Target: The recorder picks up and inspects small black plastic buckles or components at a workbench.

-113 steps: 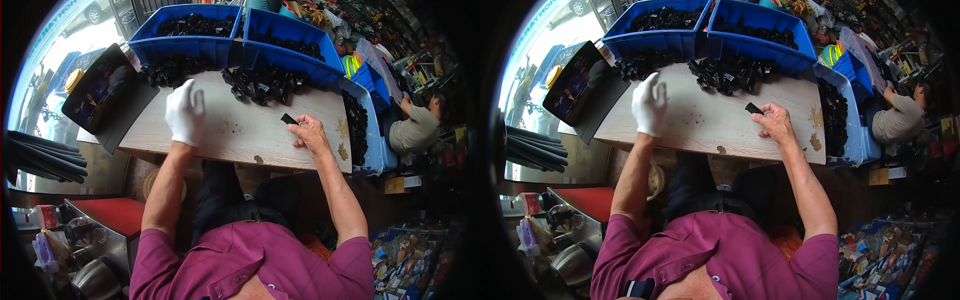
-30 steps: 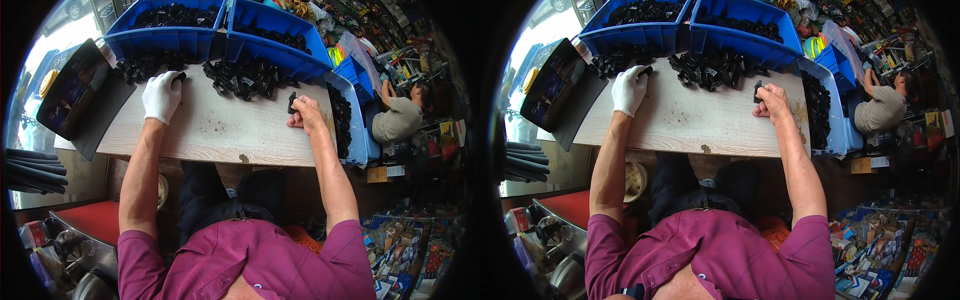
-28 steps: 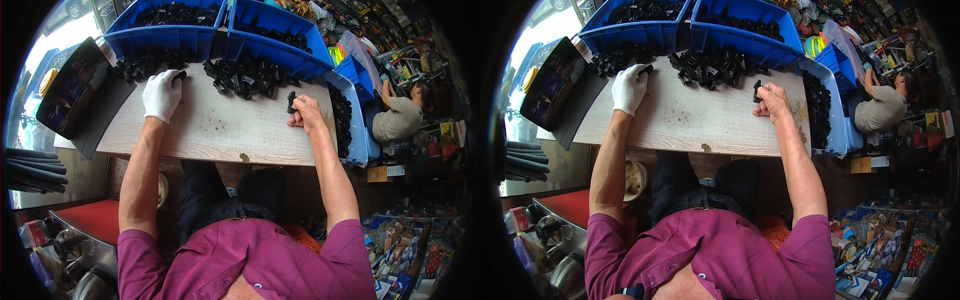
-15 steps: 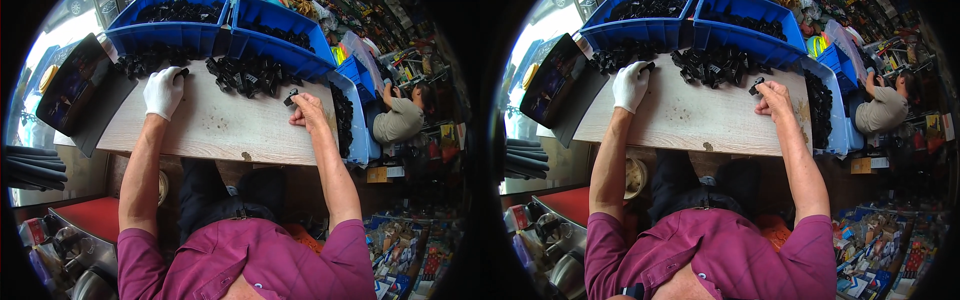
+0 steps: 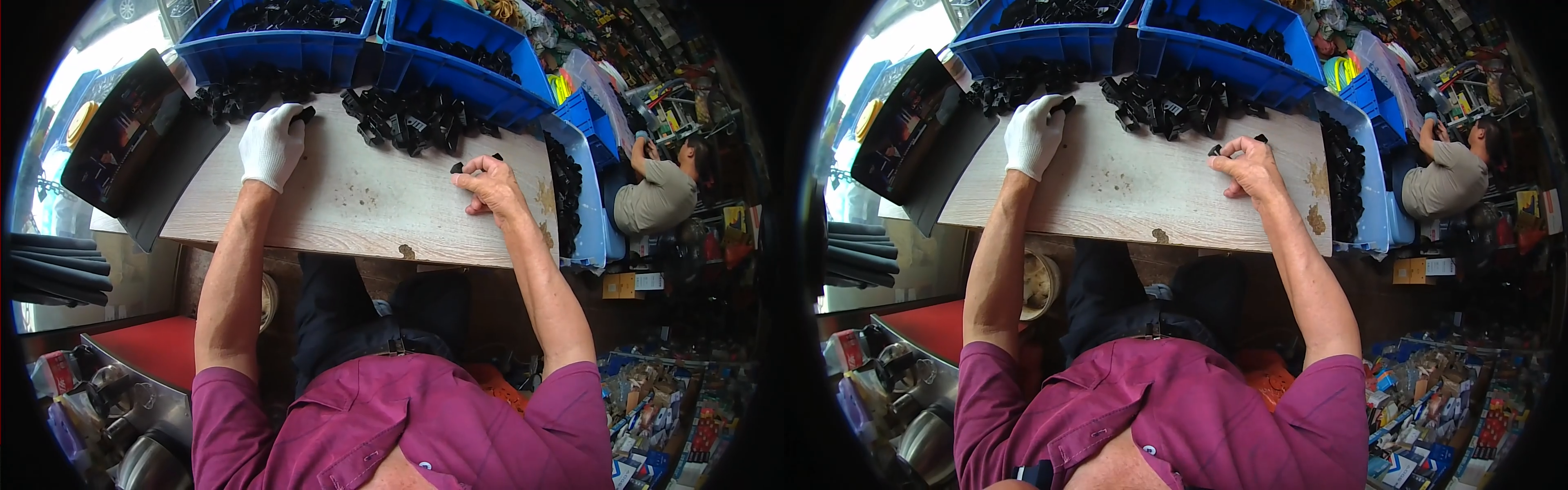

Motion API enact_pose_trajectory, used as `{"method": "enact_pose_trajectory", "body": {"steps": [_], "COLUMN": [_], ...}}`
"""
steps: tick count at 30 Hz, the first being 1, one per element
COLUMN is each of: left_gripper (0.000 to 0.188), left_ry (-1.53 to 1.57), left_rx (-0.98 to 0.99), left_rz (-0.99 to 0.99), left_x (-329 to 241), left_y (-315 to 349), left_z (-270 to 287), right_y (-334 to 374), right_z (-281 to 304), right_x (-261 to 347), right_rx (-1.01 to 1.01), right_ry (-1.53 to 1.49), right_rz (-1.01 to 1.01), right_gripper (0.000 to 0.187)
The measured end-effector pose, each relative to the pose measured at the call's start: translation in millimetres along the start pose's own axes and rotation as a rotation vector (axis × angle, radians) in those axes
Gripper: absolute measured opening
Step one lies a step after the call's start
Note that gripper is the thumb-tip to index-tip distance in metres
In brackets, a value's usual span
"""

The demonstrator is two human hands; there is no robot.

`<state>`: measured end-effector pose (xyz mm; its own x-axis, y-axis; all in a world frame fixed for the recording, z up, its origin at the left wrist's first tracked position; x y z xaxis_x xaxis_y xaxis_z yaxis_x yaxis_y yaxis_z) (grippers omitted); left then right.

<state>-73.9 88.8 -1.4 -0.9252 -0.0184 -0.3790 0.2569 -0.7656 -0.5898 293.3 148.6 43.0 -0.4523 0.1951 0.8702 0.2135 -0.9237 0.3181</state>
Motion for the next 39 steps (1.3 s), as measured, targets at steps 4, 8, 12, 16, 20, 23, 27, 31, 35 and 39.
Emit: {"method": "enact_pose_trajectory", "body": {"steps": [4, 8, 12, 16, 20, 23, 27, 31, 35, 39], "left_gripper": [0.02, 0.021, 0.019, 0.021, 0.023, 0.024, 0.026, 0.021, 0.024, 0.024], "left_ry": [0.005, 0.0, 0.002, 0.072, 0.346, 0.458, 0.484, 0.41, 0.43, 0.415], "left_rx": [0.027, 0.023, 0.021, 0.022, 0.027, 0.026, 0.196, 0.376, 0.407, 0.395], "left_rz": [0.014, -0.02, -0.062, -0.047, 0.01, -0.074, -0.266, -0.446, -0.562, -0.68], "left_x": [-1.4, -3.0, -5.4, -5.5, -16.2, -53.9, -110.9, -142.2, -146.1, -160.3], "left_y": [-1.0, 0.6, 1.7, 1.5, 12.5, 24.2, 43.1, 45.3, 42.7, 40.9], "left_z": [0.5, 2.2, 3.9, 3.3, 13.8, 27.3, 21.9, -1.1, -7.8, -7.7], "right_y": [5.7, 9.0, 9.6, 9.2, 22.0, 32.3, 36.1, 31.7, 37.6, 36.7], "right_z": [-5.3, -5.9, -10.9, -12.9, -18.4, -30.1, -46.9, -47.8, -49.8, -47.1], "right_x": [-4.2, -8.9, -5.2, 0.9, -2.6, -1.8, 6.8, 1.7, 3.2, -1.6], "right_rx": [0.021, -0.04, -0.094, -0.087, 0.021, 0.122, 0.171, 0.175, 0.137, 0.096], "right_ry": [-0.001, -0.045, 0.027, 0.094, 0.055, 0.024, 0.042, 0.087, 0.057, 0.074], "right_rz": [-0.008, 0.048, 0.015, -0.032, -0.051, -0.031, -0.019, 0.028, 0.023, 0.045], "right_gripper": [0.033, 0.043, 0.046, 0.039, 0.038, 0.035, 0.031, 0.029, 0.027, 0.033]}}
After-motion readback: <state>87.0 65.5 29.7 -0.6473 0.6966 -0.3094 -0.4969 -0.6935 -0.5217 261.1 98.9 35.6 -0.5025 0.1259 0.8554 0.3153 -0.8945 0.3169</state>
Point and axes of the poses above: each hand's wrist, its own y-axis away from the middle knuckle, its own z-axis out of the back of the hand, x = y × z, the point moved 2 cm from there along -y, towards the middle knuckle, and after that the axes turned 3 degrees about x, right-handed, at the moved point
